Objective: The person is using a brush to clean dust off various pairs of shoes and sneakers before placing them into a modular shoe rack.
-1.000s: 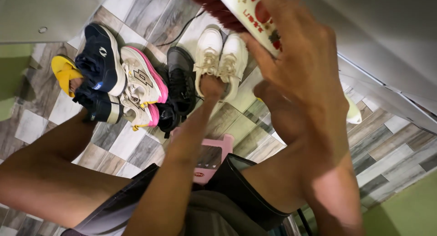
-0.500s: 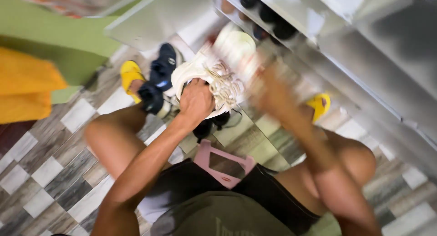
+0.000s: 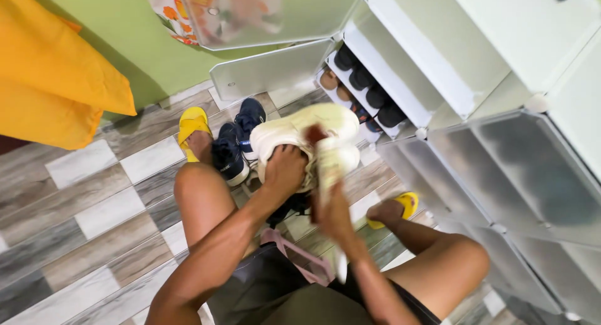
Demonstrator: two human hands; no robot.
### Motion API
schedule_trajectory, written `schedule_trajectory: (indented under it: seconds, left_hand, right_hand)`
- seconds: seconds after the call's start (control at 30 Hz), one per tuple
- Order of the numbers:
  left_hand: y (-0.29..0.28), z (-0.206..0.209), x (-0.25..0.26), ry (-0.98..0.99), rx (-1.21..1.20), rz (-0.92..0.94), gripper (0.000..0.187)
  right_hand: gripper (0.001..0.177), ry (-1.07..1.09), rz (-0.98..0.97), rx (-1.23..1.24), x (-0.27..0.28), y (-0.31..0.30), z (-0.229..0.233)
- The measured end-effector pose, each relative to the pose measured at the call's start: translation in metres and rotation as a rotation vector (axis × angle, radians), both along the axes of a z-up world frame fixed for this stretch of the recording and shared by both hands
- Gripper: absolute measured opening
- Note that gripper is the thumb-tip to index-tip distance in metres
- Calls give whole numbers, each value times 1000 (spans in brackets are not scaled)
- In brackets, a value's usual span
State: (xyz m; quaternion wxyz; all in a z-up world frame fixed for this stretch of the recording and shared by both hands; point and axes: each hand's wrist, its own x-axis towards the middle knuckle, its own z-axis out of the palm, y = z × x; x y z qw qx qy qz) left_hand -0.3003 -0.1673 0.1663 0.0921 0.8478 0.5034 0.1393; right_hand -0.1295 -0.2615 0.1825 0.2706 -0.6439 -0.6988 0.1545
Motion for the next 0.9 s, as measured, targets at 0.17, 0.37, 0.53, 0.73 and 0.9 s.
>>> schedule_trajectory:
  seconds: [0.17,0.37,0.53,0.73,0.9]
  left_hand:
    - [-4,9,-20,13,97,-38,22]
    - [-11,19,-21,101,154,-145,22]
    - [-11,-37,5,82,79,-220,17]
    - [-13,-37,0,71,-59,-269,17]
    - [-12,17,-28,-46,174,-146,18]
  right_hand:
    - [65,55,-21,-149,16,19,30]
    - [68,75,-336,-193,62,56,62]
    - [53,-329,204,125,-4,69,98]
    - [68,-423,372,-355,-27,114,128]
    - [73,-518,69,-347,63,121,89]
